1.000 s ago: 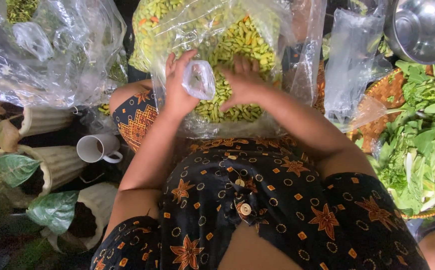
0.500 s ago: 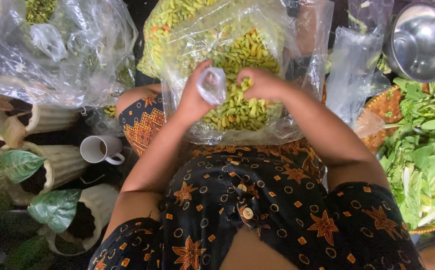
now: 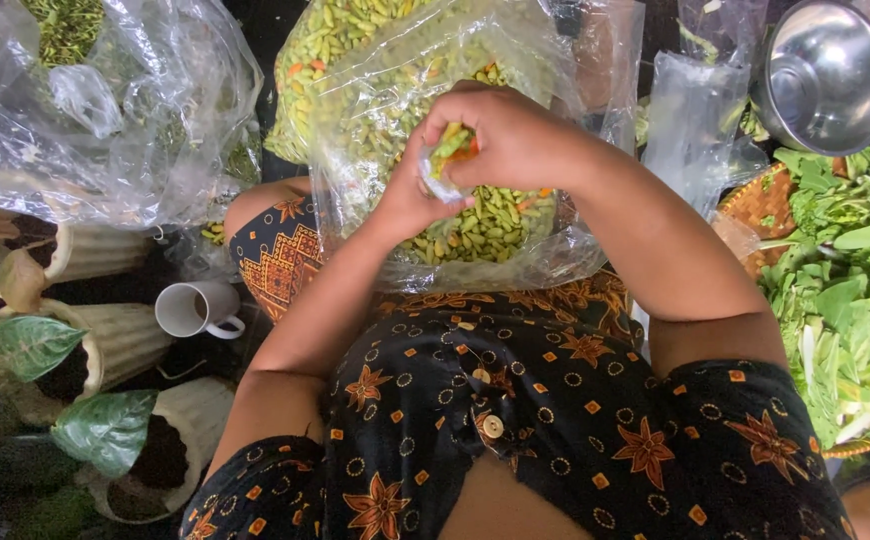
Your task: The person puts small green chilies into a plastic bag by hand and ties the bag closed.
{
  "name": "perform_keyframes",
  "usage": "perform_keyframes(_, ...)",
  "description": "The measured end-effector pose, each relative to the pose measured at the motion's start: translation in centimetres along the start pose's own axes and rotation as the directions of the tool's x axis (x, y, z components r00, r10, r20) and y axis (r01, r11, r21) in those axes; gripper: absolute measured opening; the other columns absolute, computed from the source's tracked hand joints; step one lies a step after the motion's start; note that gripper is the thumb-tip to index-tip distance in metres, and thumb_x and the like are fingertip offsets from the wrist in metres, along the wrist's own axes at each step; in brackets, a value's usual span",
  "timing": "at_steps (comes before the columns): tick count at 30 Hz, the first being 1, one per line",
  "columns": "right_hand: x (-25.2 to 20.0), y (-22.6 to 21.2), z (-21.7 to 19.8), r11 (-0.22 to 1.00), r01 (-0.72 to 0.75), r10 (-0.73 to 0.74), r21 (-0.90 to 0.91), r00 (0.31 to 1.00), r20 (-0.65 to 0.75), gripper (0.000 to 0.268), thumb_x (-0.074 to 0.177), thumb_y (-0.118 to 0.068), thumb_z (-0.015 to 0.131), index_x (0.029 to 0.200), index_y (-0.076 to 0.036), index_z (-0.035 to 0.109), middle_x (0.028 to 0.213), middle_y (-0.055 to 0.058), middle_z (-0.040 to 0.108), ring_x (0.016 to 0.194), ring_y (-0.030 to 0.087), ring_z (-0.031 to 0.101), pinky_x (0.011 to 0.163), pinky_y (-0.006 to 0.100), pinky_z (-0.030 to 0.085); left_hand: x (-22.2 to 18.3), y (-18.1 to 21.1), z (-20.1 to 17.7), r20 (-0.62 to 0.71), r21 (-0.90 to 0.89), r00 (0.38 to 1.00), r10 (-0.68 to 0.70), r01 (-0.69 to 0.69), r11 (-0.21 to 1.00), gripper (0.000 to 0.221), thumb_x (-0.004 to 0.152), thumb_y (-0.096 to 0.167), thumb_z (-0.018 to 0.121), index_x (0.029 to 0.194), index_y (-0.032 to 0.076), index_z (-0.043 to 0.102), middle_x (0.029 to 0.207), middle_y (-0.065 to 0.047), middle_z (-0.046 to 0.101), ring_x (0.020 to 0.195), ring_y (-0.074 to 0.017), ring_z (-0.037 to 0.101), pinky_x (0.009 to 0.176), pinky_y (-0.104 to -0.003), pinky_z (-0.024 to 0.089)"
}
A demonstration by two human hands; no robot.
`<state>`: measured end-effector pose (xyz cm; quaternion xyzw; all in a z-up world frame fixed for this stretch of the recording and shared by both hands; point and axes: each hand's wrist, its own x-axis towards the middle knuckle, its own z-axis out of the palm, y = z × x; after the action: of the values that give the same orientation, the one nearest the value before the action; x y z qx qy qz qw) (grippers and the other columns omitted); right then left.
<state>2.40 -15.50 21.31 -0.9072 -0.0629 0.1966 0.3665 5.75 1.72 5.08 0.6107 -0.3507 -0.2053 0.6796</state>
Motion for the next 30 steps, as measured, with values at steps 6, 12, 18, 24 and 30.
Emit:
perform_keyframes(6, -0.9, 0.9, -0.3, 0.986, 0.155, -0.15, 0.062, 0.986, -0.076, 0.012, 0.098, -0.002, 0.07, 0.102, -0.013, 0.066, 0.076, -0.002, 0.057, 0.058, 0.007, 0.045, 0.052, 0.023, 0.037, 0.2, -0.3, -0.5, -0.002, -0.151, 0.995, 0.103, -0.103, 0.983, 0.118, 0.077, -0.006, 0.089, 0.16, 0.02, 0.011, 0.153, -0.029, 0.043, 0.137, -0.038, 0.051, 0.114, -0.046, 0.048)
perform_keyframes(12, -1.4, 1.6, 0.4, 0.978, 0.202, -0.203, 0.053, 0.979, 0.014, 0.02, 0.096, -0.002, 0.063, 0.115, -0.01, 0.066, 0.112, 0.006, 0.075, 0.104, 0.02, 0.073, 0.089, 0.036, 0.058, 0.4, -0.4, -0.4, 0.06, -0.052, 0.987, 0.152, -0.149, 0.988, 0.128, 0.077, -0.018, 0.088, 0.161, 0.021, 0.0, 0.125, -0.025, 0.066, 0.12, -0.035, 0.068, 0.108, -0.045, 0.057)
perform_keyframes(18, -2.4, 2.0, 0.4, 0.986, 0.159, -0.161, -0.042, 0.985, -0.054, 0.019, 0.105, -0.006, 0.058, 0.111, -0.015, 0.073, 0.076, 0.003, 0.072, 0.044, 0.008, 0.049, 0.041, 0.023, 0.041, -0.2, -1.3, -0.5, 0.077, -0.039, 0.987, 0.144, -0.141, 0.989, 0.133, 0.076, -0.021, 0.088, 0.162, 0.023, -0.004, 0.114, -0.019, 0.065, 0.107, -0.0291, 0.068, 0.099, -0.039, 0.058)
perform_keyframes(24, -0.3, 3.3, 2.2, 0.96, -0.261, 0.266, 0.099, 0.963, -0.041, 0.029, 0.1, -0.02, 0.062, 0.127, -0.01, 0.06, 0.127, 0.011, 0.071, 0.108, 0.024, 0.071, 0.091, 0.039, 0.058, -0.3, -2.4, -0.9, -0.023, 0.059, 0.969, 0.245, -0.243, 0.968, 0.132, 0.075, -0.026, 0.082, 0.162, 0.021, -0.005, 0.119, -0.017, 0.057, 0.113, -0.0291, 0.059, 0.106, -0.038, 0.053)
perform_keyframes(30, 0.5, 5.0, 4.3, 0.979, 0.135, -0.073, 0.153, 0.933, -0.353, 0.015, 0.098, 0.004, 0.065, 0.099, -0.01, 0.06, 0.095, 0.004, 0.069, 0.085, 0.016, 0.069, 0.064, 0.024, 0.059, -0.5, -1.9, -0.9, -0.003, 0.17, 0.968, 0.25, -0.246, 0.954, 0.134, 0.078, -0.015, 0.09, 0.161, 0.026, -0.006, 0.12, -0.019, 0.058, 0.101, -0.0248, 0.06, 0.087, -0.034, 0.06)
